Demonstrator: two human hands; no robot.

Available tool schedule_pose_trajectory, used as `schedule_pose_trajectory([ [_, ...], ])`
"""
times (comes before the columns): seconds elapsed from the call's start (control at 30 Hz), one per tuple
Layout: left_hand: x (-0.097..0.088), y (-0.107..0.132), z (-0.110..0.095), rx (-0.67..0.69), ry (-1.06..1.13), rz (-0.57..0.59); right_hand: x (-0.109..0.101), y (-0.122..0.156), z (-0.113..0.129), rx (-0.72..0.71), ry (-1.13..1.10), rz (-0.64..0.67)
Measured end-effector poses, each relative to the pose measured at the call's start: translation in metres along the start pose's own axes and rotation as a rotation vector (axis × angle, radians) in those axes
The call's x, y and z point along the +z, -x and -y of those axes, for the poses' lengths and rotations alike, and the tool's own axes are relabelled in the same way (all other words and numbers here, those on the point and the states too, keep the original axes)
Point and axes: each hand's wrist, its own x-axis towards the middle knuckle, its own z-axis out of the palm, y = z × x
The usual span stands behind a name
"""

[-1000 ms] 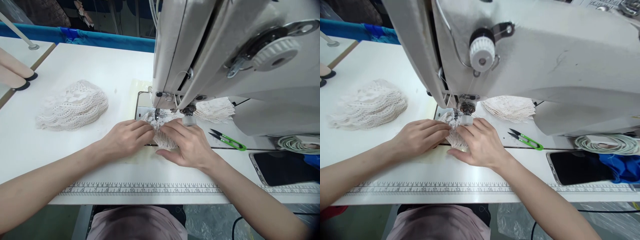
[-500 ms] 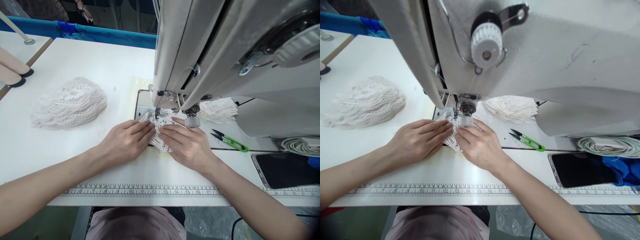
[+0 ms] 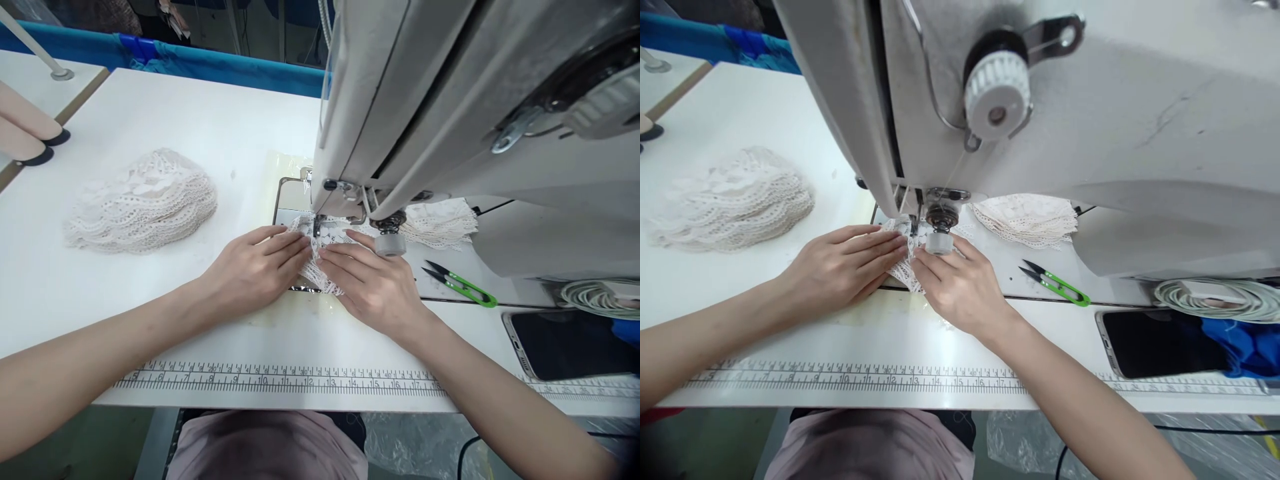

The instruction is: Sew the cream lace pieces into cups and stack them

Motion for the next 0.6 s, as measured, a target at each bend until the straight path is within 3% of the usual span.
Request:
schedule_pose_trajectory([
  [0.43,0.0018,-0.0009,0.0029,-0.011,0.033,-0.015,0.0075,-0.0001,0.0004,0.006,0.05,-0.036],
  [0.6,0.0036,-0.0028,0.0059,-0.059,0.047,0.01,0.0086,-0.002,-0.0009,0.059,0.031,0.01],
])
